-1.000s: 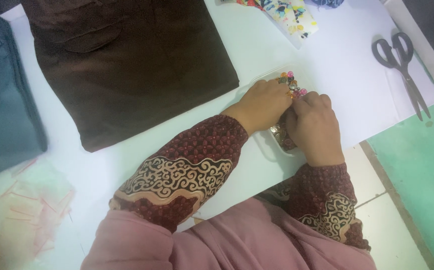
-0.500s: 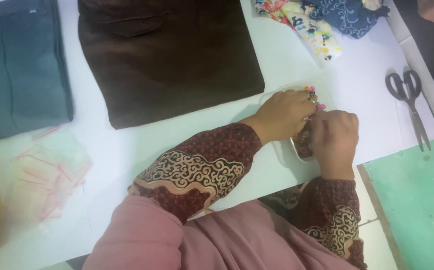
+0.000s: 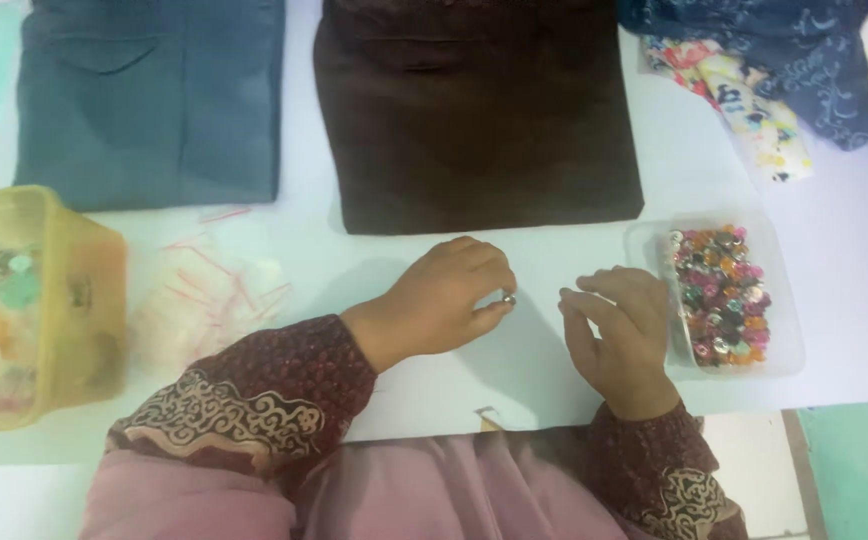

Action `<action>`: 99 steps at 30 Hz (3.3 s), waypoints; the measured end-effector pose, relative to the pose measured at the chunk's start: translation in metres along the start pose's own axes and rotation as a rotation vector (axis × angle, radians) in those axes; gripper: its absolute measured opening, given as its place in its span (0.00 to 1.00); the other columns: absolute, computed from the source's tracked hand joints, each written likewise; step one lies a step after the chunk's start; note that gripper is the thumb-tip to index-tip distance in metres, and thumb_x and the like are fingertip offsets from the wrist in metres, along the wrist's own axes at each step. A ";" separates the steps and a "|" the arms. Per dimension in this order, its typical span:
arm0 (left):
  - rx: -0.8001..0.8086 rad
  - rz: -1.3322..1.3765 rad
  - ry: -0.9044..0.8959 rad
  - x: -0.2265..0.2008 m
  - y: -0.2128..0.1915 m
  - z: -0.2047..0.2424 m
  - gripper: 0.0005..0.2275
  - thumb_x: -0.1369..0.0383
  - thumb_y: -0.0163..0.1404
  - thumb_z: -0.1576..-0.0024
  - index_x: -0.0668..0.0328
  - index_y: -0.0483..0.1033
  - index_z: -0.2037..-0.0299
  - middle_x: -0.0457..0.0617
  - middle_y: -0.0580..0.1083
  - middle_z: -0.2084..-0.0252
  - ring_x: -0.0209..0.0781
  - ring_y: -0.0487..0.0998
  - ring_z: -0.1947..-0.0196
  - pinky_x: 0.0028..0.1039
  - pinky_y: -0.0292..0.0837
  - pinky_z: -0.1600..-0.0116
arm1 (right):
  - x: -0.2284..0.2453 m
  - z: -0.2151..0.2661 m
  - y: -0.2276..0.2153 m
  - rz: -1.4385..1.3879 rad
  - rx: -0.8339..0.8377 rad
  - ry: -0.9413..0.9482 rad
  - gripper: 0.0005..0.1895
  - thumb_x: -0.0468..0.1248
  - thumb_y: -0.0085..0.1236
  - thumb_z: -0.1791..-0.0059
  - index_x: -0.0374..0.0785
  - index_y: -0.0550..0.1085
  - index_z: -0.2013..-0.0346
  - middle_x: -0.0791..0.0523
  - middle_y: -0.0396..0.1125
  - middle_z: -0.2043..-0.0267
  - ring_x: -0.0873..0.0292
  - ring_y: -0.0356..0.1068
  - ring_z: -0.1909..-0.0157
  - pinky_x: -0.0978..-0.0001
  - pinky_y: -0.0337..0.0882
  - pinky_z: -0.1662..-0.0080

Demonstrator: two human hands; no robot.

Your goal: Sorting small black buttons and placing them into small plastic bags

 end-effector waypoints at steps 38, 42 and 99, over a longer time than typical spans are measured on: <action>0.298 -0.275 -0.098 0.064 0.037 0.073 0.09 0.63 0.49 0.35 0.58 0.78 0.55 0.48 0.72 0.59 0.45 0.71 0.47 0.38 0.71 0.43 | 0.004 0.039 0.084 0.058 0.714 0.379 0.09 0.37 0.67 0.52 0.49 0.82 0.57 0.60 0.70 0.66 0.58 0.66 0.60 0.65 0.65 0.49; 0.326 -0.294 -0.090 0.059 0.040 0.068 0.09 0.64 0.48 0.35 0.58 0.77 0.53 0.48 0.71 0.59 0.45 0.71 0.48 0.37 0.70 0.43 | 0.004 0.039 0.086 0.084 0.752 0.413 0.09 0.37 0.67 0.53 0.48 0.82 0.58 0.59 0.70 0.66 0.56 0.64 0.61 0.63 0.64 0.51; 0.189 -0.183 0.241 -0.039 0.189 -0.225 0.05 0.79 0.54 0.50 0.60 0.79 0.75 0.48 0.67 0.77 0.44 0.67 0.72 0.35 0.58 0.63 | -0.174 0.061 -0.077 0.422 0.557 0.660 0.08 0.32 0.67 0.53 0.41 0.83 0.59 0.54 0.72 0.58 0.50 0.66 0.45 0.59 0.60 0.44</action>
Point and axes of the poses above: each hand's wrist, its own z-axis away from the middle knuckle, its own y-axis out of the palm, x = y × z, the point moved 8 cm from there along -z, towards the middle knuckle
